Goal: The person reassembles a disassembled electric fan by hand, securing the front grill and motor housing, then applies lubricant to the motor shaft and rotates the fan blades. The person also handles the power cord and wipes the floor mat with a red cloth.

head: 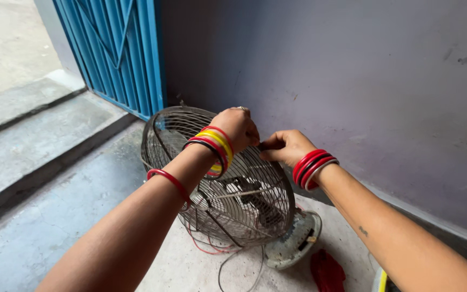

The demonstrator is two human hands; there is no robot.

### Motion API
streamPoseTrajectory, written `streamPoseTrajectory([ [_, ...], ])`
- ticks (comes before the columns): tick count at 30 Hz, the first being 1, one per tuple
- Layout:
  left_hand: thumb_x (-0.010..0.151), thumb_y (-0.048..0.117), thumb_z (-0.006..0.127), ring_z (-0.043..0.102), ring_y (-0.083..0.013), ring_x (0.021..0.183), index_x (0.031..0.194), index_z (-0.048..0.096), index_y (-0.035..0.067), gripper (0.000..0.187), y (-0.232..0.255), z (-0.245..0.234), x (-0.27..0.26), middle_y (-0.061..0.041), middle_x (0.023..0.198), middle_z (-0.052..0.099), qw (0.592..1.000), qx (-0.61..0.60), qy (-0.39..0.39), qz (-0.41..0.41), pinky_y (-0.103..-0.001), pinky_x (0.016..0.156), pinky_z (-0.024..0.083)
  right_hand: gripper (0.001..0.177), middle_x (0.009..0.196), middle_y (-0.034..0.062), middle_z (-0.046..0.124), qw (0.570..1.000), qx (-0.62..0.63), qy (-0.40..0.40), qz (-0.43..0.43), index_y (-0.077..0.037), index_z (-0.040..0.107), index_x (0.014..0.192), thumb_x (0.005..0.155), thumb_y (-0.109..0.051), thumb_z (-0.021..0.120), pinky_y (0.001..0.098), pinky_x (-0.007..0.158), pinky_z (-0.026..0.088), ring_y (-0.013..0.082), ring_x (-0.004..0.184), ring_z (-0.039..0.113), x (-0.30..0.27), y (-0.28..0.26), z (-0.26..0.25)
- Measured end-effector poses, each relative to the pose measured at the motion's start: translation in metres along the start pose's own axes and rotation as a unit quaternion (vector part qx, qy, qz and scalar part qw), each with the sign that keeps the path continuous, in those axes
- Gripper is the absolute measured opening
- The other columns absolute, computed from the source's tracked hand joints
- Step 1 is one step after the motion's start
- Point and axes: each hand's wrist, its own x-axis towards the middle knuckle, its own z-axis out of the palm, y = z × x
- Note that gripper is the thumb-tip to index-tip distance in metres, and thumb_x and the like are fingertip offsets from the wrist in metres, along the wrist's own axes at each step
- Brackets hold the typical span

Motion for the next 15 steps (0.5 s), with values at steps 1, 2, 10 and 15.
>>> streamPoseTrajectory([
  [1,0.075,0.022,0.08,0.071,-0.0269,0.088,0.081,0.085,0.019,0.008,-0.002,0.005,-0.001,-0.007,0.086,0.074,0.999,0.011,0.031,0.023,-0.039,0.082,0.057,0.029,0.101,0.0082,0.08,1.0,-0.002,0.023,-0.005,-0.002,0.075,0.105,0.078,-0.011,0.082,0.0331,0.087,0.057,0.0164,0.092,0.073,0.0,0.001,0.002],
  [2,0.074,0.022,0.08,0.07,-0.0276,0.088,0.079,0.084,0.018,0.007,-0.004,0.01,-0.002,-0.007,0.084,0.073,0.997,0.021,0.063,0.045,-0.04,0.081,0.057,0.029,0.099,0.0079,0.08,0.999,-0.003,0.046,-0.009,-0.003,0.075,0.104,0.077,-0.012,0.082,0.033,0.085,0.059,0.0162,0.09,0.074,-0.002,0.002,0.005],
  [10,0.079,0.026,0.077,0.067,-0.0256,0.091,0.085,0.083,0.017,0.013,0.003,0.016,-0.01,-0.006,0.087,0.073,0.993,-0.004,0.104,0.052,-0.04,0.085,0.055,0.023,0.091,0.0054,0.079,0.983,-0.091,0.156,-0.029,-0.009,0.077,0.1,0.079,-0.018,0.082,0.0297,0.081,0.057,0.0133,0.084,0.074,-0.008,0.016,0.015],
  [15,0.088,0.023,0.075,0.067,-0.0288,0.092,0.096,0.08,0.01,0.016,0.019,0.011,-0.042,-0.009,0.094,0.074,0.97,-0.008,0.225,0.086,-0.042,0.091,0.054,0.017,0.09,0.0045,0.079,0.98,0.0,0.16,-0.115,-0.005,0.074,0.1,0.086,-0.014,0.076,0.0307,0.08,0.057,0.0135,0.084,0.072,-0.008,0.026,0.029],
])
